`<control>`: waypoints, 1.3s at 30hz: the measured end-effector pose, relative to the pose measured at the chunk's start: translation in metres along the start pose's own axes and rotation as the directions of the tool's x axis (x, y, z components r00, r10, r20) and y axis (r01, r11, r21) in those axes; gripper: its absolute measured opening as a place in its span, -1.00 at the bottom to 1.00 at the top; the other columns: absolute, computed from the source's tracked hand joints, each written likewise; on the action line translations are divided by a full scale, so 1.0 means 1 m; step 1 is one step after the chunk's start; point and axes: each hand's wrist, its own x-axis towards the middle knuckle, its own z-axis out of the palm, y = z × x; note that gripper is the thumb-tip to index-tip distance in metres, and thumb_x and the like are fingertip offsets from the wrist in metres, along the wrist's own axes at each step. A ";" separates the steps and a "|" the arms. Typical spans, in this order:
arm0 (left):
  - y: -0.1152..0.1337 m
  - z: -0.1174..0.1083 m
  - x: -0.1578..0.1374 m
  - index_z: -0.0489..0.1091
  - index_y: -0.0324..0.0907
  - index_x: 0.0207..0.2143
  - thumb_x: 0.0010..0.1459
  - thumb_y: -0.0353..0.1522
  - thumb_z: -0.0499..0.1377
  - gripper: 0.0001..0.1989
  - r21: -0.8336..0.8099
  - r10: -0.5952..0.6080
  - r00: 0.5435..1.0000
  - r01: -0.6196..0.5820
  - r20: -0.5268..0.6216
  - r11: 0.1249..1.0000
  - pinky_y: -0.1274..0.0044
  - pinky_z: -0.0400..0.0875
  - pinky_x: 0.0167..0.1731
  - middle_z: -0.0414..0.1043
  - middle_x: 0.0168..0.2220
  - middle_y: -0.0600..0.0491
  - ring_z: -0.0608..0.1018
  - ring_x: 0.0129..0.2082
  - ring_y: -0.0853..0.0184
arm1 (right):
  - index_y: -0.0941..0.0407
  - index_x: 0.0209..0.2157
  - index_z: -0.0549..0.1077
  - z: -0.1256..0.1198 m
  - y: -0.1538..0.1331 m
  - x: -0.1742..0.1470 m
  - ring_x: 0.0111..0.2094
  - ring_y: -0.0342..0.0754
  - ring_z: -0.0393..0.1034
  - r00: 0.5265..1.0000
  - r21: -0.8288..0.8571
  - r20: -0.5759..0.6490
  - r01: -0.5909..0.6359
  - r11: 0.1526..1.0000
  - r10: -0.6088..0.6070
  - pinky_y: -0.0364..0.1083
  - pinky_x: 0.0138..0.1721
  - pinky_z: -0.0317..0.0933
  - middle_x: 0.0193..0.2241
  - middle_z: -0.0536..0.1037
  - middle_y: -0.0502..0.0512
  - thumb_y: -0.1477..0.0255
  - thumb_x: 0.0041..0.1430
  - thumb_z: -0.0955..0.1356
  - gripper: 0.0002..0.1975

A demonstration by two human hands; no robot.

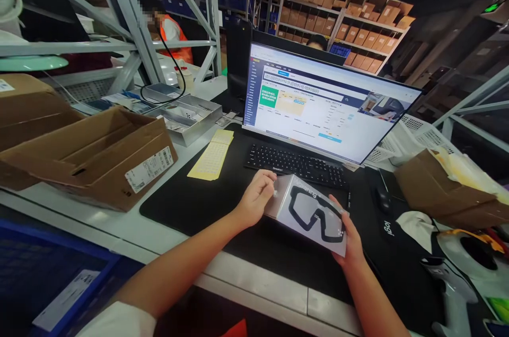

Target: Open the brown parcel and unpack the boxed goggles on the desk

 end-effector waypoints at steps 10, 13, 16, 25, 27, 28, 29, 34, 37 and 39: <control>0.013 -0.017 0.008 0.17 -0.28 -0.51 0.34 0.05 0.02 -0.40 0.285 -0.038 0.940 -0.064 0.340 0.957 0.49 0.10 -0.36 0.19 -0.45 0.03 0.25 -0.40 0.38 | 0.04 0.27 0.27 -0.011 -0.004 -0.002 0.12 0.19 0.36 0.967 -0.125 0.043 0.256 0.959 -0.252 0.17 0.16 0.23 0.23 0.33 0.23 0.03 0.07 0.46 -0.21; 0.015 -0.016 0.007 0.17 -0.28 -0.50 0.42 -0.13 -0.08 -0.51 0.389 -0.221 0.901 0.065 0.373 0.919 0.49 0.11 -0.37 0.20 -0.46 0.05 0.27 -0.43 0.41 | 0.05 0.25 0.30 -0.011 -0.002 0.001 0.16 0.21 0.33 0.976 -0.122 -0.003 0.217 0.969 -0.219 0.21 0.26 0.11 0.19 0.38 0.24 0.02 0.05 0.46 -0.21; 0.012 -0.013 0.007 0.16 -0.28 -0.51 0.38 -0.24 -0.06 -0.59 0.423 -0.310 0.886 0.148 0.345 0.894 0.48 0.10 -0.38 0.22 -0.46 0.06 0.28 -0.44 0.42 | 0.07 0.19 0.35 -0.010 -0.002 0.003 0.22 0.26 0.25 0.970 -0.159 0.012 0.243 0.957 -0.244 0.25 0.31 0.00 0.20 0.36 0.25 0.02 0.03 0.46 -0.25; 0.008 -0.007 0.004 0.15 -0.27 -0.53 0.42 -0.16 -0.09 -0.50 0.358 -0.236 0.944 0.144 0.230 0.922 0.49 0.12 -0.41 0.21 -0.49 0.03 0.28 -0.46 0.42 | 0.07 0.17 0.38 -0.022 -0.004 0.009 0.25 0.26 0.22 0.955 -0.211 0.101 0.295 0.932 -0.279 0.25 0.29 0.05 0.22 0.34 0.26 0.00 0.08 0.44 -0.29; 0.012 -0.007 0.002 0.19 -0.27 -0.51 0.44 -0.21 -0.09 -0.54 0.347 -0.183 0.961 0.103 0.208 0.932 0.49 0.15 -0.39 0.25 -0.47 0.02 0.31 -0.44 0.42 | 0.06 0.19 0.38 -0.019 -0.006 0.006 0.24 0.26 0.25 0.943 -0.217 0.157 0.324 0.921 -0.295 0.23 0.26 0.11 0.22 0.34 0.26 -0.01 0.09 0.44 -0.28; 0.014 -0.007 0.001 0.21 -0.27 -0.50 0.44 -0.23 -0.09 -0.55 0.345 -0.155 0.967 0.079 0.200 0.935 0.50 0.15 -0.39 0.25 -0.47 0.02 0.31 -0.44 0.42 | 0.05 0.20 0.37 -0.016 -0.008 0.004 0.23 0.26 0.27 0.936 -0.216 0.178 0.339 0.916 -0.304 0.22 0.24 0.14 0.22 0.34 0.26 -0.01 0.09 0.45 -0.28; 0.015 -0.007 0.001 0.21 -0.27 -0.49 0.44 -0.25 -0.09 -0.56 0.349 -0.123 0.974 0.050 0.192 0.936 0.50 0.14 -0.39 0.25 -0.47 0.02 0.30 -0.44 0.42 | 0.04 0.20 0.37 -0.012 -0.009 0.002 0.21 0.26 0.29 0.930 -0.213 0.187 0.352 0.911 -0.316 0.22 0.23 0.16 0.22 0.34 0.26 -0.01 0.08 0.45 -0.28; 0.016 -0.009 0.006 0.19 -0.27 -0.51 0.42 -0.31 -0.06 -0.59 0.349 -0.028 0.993 -0.013 0.113 0.937 0.52 0.14 -0.41 0.23 -0.50 0.02 0.30 -0.47 0.43 | 0.05 0.22 0.36 -0.006 -0.014 -0.001 0.15 0.28 0.35 0.934 -0.193 0.126 0.353 0.916 -0.333 0.23 0.17 0.22 0.17 0.40 0.30 0.00 0.04 0.48 -0.22; 0.017 -0.018 0.012 0.17 -0.27 -0.54 0.42 -0.30 -0.07 -0.57 0.338 -0.037 0.999 0.037 -0.005 0.940 0.52 0.12 -0.42 0.19 -0.52 0.03 0.28 -0.49 0.44 | 0.03 0.23 0.34 -0.017 -0.021 0.006 0.15 0.28 0.35 0.951 -0.168 0.064 0.308 0.936 -0.301 0.24 0.16 0.24 0.14 0.43 0.27 0.00 -0.04 0.52 -0.16; 0.016 -0.026 0.016 0.14 -0.26 -0.56 0.41 -0.27 -0.06 -0.55 0.322 -0.062 0.996 0.080 -0.065 0.943 0.50 0.09 -0.44 0.15 -0.55 0.04 0.25 -0.51 0.44 | 0.05 0.23 0.35 -0.024 -0.025 0.010 0.16 0.26 0.35 0.958 -0.147 0.015 0.285 0.947 -0.286 0.23 0.18 0.22 0.12 0.45 0.25 0.00 -0.10 0.55 -0.11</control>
